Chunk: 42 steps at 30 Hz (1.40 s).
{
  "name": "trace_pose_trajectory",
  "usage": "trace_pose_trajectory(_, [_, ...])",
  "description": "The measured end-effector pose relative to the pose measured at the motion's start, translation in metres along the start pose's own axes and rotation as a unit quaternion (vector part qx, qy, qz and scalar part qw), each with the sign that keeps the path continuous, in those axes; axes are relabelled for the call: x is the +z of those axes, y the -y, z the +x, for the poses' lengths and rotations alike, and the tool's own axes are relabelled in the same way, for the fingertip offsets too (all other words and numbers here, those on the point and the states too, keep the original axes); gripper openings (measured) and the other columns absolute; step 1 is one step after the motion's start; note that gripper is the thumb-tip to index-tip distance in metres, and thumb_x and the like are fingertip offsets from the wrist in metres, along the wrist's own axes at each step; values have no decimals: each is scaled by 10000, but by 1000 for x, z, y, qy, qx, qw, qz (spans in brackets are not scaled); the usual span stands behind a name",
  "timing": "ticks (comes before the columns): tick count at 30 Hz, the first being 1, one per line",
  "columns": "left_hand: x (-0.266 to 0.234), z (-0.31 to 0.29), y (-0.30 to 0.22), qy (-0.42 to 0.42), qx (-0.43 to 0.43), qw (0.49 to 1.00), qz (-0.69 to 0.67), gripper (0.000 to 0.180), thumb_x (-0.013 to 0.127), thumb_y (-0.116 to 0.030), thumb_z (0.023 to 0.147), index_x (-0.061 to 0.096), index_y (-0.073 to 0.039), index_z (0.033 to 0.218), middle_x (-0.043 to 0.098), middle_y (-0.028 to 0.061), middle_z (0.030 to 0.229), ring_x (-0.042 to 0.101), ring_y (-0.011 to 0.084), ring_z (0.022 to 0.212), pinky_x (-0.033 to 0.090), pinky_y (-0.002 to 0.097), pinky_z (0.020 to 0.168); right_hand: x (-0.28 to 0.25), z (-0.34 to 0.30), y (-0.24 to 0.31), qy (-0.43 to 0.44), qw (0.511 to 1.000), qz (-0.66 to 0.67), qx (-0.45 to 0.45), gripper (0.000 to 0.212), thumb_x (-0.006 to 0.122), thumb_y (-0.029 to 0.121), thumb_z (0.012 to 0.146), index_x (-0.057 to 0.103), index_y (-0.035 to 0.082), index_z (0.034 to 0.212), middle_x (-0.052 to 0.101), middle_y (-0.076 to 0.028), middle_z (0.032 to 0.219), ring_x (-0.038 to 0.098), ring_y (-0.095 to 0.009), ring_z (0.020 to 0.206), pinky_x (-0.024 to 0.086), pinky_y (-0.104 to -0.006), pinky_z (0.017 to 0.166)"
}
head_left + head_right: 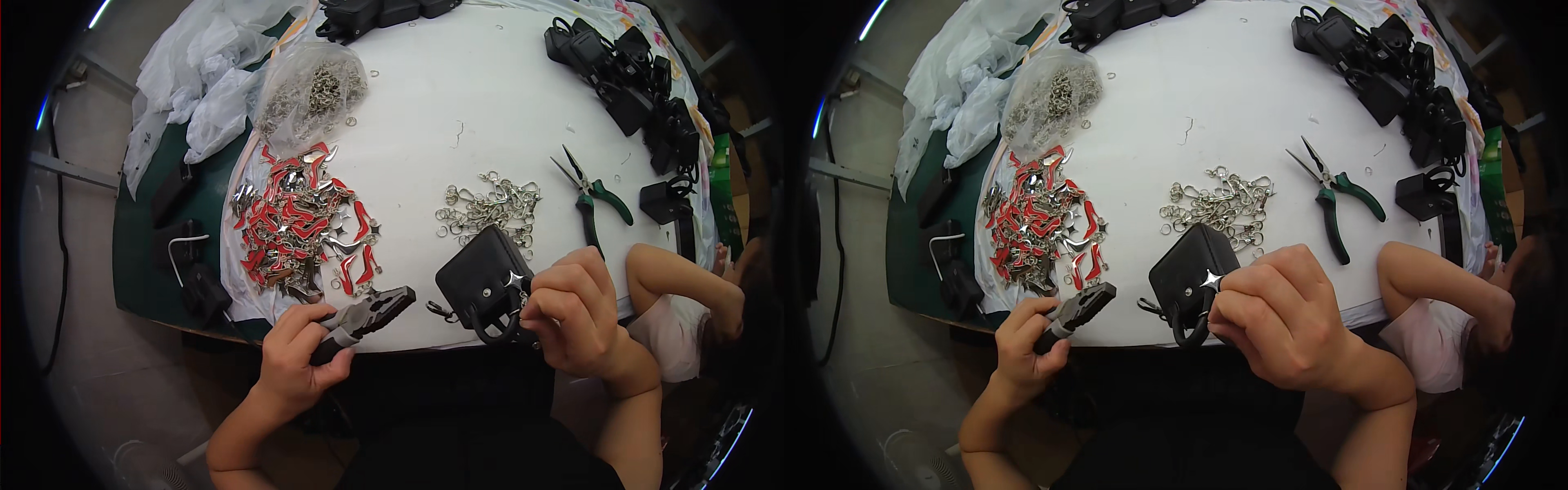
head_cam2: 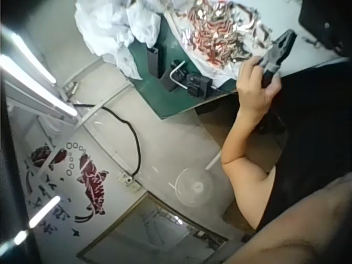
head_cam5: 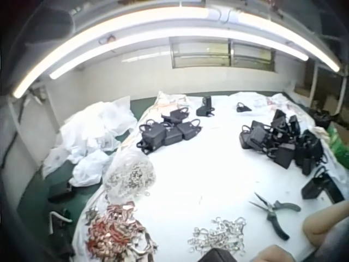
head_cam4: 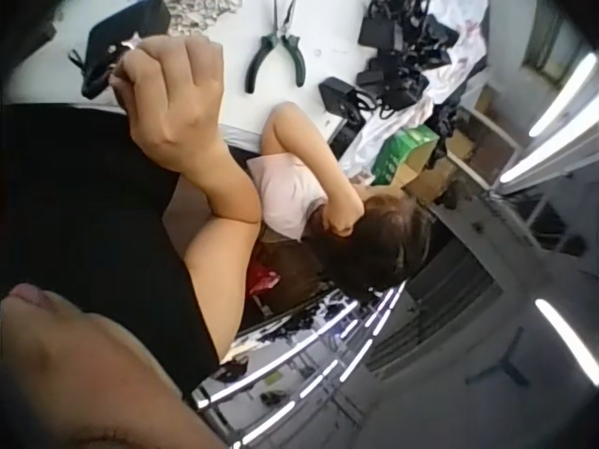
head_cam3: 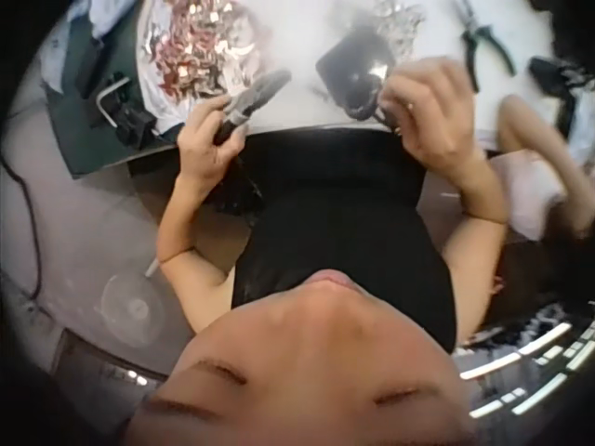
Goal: The person uses pliers to attach metal star charms and clasp rings to small black pouches, handling one pouch at a time.
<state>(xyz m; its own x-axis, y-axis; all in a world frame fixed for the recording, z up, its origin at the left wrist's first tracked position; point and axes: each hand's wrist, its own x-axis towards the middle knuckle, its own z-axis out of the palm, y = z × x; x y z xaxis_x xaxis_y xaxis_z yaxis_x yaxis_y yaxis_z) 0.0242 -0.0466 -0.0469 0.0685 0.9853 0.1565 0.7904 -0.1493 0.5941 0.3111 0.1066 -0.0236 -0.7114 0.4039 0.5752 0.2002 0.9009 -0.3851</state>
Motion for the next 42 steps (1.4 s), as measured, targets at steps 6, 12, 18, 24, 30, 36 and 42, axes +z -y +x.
trace_pose_trajectory(6, [-17,30,-26,65,44,997,16,391,883,-224,625,565,-9,699,658,121,1057,623,285,871,504,386,730,9,0,5,23,999,1,-27,233,765,118,729,618,29,887,600,-55,859,563,-217,741,445,-338,639])
trace_pose_trajectory(12, [-21,35,-28,85,73,993,30,384,870,-260,635,597,0,711,660,134,1090,625,301,908,508,397,751,12,3,8,35,999,20,-37,233,770,125,722,630,25,878,603,-58,858,573,-208,732,450,-328,637])
trace_pose_trajectory(18, [-25,38,-26,90,97,990,41,385,866,-261,615,593,-9,715,656,129,1064,625,300,918,508,403,758,12,8,7,49,996,60,-44,227,772,113,715,622,19,857,599,-63,842,576,-212,729,449,-325,625])
trace_pose_trajectory(24, [-28,45,-26,85,127,987,58,391,850,-231,517,599,-8,716,654,120,1011,629,306,917,515,409,743,11,11,3,58,988,134,-46,224,780,97,713,617,18,844,604,-67,839,577,-214,730,456,-326,631])
trace_pose_trajectory(30, [-25,47,-17,112,128,981,99,346,837,-156,521,570,-25,700,643,106,973,624,292,869,508,403,720,4,4,-14,42,992,100,56,323,833,162,712,642,3,918,632,-103,939,592,-259,849,479,-359,751])
trace_pose_trajectory(36, [-28,52,-9,55,87,992,73,367,854,-187,519,566,-27,680,636,95,859,606,276,749,485,379,645,-23,-66,-83,44,898,-340,277,693,766,268,825,469,-84,1342,511,-235,1302,467,-376,1221,394,-425,1022])
trace_pose_trajectory(42, [-35,55,-8,56,53,994,80,420,868,-183,543,574,-35,804,597,87,803,565,265,681,446,374,618,-19,-76,-89,88,877,-262,393,570,641,222,918,444,-95,1348,510,-229,1251,480,-362,1185,397,-397,1009])
